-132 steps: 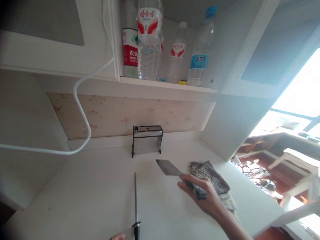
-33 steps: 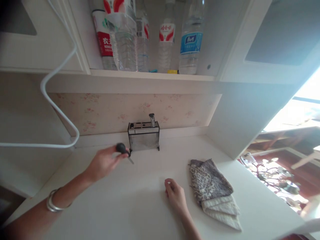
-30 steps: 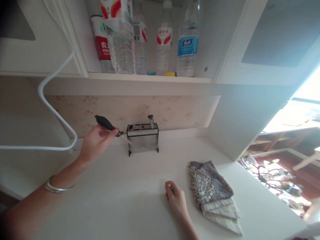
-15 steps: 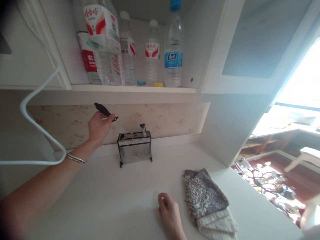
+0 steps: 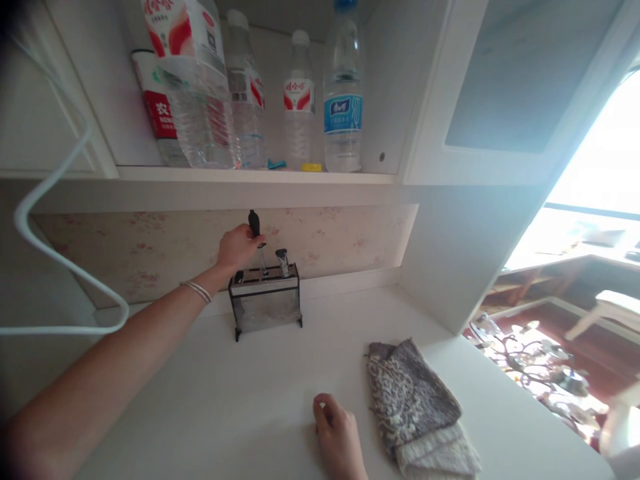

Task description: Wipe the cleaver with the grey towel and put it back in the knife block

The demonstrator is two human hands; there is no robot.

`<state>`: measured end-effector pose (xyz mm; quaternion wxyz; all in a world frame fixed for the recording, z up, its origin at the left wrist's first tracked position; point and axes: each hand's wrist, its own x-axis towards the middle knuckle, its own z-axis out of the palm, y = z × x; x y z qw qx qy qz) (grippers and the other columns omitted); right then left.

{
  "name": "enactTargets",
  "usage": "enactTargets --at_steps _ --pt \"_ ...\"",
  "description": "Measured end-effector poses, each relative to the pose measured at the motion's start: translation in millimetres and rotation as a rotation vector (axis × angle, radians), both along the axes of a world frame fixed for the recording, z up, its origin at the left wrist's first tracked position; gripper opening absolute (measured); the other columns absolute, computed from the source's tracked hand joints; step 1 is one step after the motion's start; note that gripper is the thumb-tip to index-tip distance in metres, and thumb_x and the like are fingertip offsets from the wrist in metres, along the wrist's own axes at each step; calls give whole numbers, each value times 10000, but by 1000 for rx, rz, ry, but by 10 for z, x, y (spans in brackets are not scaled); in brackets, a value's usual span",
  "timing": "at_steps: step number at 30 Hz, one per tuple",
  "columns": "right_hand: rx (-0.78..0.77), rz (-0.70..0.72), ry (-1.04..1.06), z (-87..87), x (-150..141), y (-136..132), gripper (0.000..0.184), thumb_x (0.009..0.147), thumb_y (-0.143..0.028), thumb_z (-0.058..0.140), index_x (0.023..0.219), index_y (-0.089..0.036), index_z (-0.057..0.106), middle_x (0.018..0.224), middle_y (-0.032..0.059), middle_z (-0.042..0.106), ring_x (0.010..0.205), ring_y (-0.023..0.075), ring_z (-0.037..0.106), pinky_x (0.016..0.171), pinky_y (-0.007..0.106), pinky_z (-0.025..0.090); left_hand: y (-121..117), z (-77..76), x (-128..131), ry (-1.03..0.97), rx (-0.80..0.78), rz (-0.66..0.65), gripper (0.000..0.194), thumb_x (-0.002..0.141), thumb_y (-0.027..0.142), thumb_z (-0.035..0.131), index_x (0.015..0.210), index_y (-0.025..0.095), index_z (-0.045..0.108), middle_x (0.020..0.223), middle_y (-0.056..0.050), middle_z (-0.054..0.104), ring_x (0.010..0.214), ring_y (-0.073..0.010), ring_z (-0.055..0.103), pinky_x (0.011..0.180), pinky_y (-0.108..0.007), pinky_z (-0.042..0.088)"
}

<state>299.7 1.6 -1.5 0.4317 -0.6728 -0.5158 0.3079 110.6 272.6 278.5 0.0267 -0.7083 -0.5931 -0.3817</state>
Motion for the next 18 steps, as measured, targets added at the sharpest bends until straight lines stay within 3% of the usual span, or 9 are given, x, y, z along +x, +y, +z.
enactTargets --at_steps 4,7,12,18 --pt "-8 1 -18 4 2 1 431 887 -549 421 885 -207 682 521 3 572 518 186 557 532 255 371 53 -443 18 0 -104 7 284 808 472 586 870 205 659 885 -93 742 879 -281 685 703 -326 467" --pt "-2 3 -59 -16 8 18 437 892 -550 409 873 -206 679 515 5 573 516 189 559 541 257 374 71 -665 26 4 -149 -7 270 804 468 589 857 211 656 871 -87 740 865 -277 685 689 -320 464" --pt "-2 4 -69 -35 11 39 419 898 -538 406 868 -216 674 540 7 598 532 187 577 559 251 386 84 -820 41 -2 -167 -36 290 796 491 597 873 219 656 898 -85 734 894 -278 676 718 -326 463" --pt "-15 -2 -81 -38 13 37 390 902 -511 412 883 -222 673 549 0 603 534 183 575 551 247 373 43 -858 -25 -90 -164 -108 344 730 504 676 920 219 658 959 -77 731 929 -272 665 770 -333 476"
